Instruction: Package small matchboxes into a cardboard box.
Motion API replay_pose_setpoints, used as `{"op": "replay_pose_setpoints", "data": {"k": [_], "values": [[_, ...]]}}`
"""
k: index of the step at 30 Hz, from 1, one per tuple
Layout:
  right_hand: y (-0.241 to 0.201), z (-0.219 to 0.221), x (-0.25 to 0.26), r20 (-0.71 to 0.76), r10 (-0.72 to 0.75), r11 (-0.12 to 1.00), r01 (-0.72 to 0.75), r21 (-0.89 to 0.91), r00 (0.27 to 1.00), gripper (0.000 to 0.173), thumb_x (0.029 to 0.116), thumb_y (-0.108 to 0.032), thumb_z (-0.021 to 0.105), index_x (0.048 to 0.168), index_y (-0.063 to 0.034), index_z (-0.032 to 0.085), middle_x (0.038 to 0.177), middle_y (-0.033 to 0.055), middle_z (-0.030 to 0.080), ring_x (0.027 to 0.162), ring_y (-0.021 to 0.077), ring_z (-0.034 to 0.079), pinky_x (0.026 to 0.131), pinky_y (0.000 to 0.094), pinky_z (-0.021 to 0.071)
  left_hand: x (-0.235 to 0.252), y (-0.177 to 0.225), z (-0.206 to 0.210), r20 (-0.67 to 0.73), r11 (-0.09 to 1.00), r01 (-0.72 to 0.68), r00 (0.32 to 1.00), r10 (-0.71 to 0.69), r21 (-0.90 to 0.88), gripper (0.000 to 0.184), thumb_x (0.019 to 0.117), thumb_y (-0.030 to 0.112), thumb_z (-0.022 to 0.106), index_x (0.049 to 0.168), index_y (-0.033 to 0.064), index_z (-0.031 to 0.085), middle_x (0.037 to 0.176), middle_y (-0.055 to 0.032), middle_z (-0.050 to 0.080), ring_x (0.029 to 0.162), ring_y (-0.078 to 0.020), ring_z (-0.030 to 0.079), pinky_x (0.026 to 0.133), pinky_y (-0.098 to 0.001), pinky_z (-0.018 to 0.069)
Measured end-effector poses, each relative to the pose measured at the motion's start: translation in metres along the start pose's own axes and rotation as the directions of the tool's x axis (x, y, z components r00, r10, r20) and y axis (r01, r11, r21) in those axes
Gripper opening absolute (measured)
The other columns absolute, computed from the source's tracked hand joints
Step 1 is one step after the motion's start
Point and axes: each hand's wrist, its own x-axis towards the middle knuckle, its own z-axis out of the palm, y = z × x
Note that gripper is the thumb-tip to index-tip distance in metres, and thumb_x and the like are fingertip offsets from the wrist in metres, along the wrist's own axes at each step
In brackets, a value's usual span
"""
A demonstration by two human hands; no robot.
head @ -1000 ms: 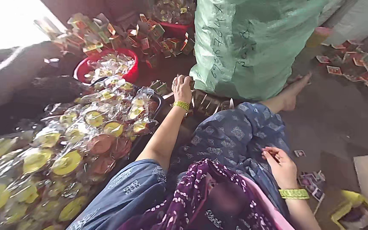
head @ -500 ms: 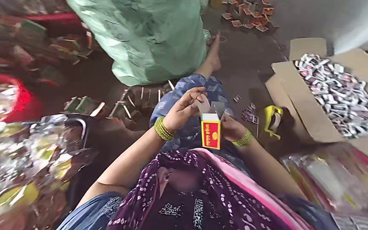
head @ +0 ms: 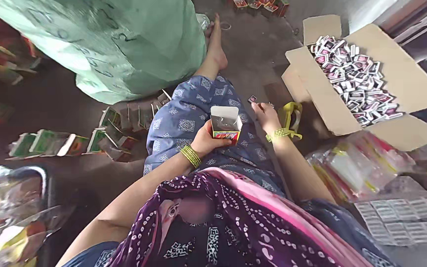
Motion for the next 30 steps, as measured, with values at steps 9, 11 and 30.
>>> {"op": "replay_pose_setpoints", "data": {"k": [9,11,30], "values": [[0.111,0.041,0.034,-0.088,0.160,0.918,-0.181,-0.352,0.983,0.043,0.1020,-0.021,0.058,0.136,0.0040,0.054,0.129,0.0335,0.059,0.118,0.0508,0.061,0.097,0.0657,0.0498,-0.005,-0.001,-0.007,0.126,0.984,-0.153,0.982,0.141,0.090,0.070,0.0717,0.006,0.091,0.131,-0.0009,0.056,0.115,-0.0074,0.074,0.109,-0.0163,0.071,0.101,-0.0387,0.0583],[0.107,0.040,0.030,-0.064,0.138,0.927,-0.152,-0.344,0.988,0.041,0.1003,-0.020,0.061,0.135,0.0012,0.058,0.130,0.0321,0.060,0.117,0.0497,0.061,0.098,0.0661,0.0493,-0.004,-0.002,-0.007,0.116,0.983,-0.142,0.985,0.129,0.115,0.072,0.0711,0.009,0.092,0.132,-0.0004,0.055,0.115,-0.0075,0.074,0.109,-0.0159,0.071,0.102,-0.0386,0.0581],[-0.059,0.006,-0.085,0.096,-0.824,0.537,0.824,-0.184,0.558,0.022,0.1025,-0.027,0.057,0.105,-0.0195,0.078,0.103,-0.0051,0.075,0.106,0.0180,0.063,0.095,0.0461,0.0456,-0.010,-0.006,-0.010,0.085,0.884,-0.138,0.990,0.111,0.447,0.081,0.0718,0.027,0.091,0.138,-0.0006,0.052,0.135,-0.0181,0.059,0.126,-0.0225,0.059,0.108,-0.0410,0.0495]]}}
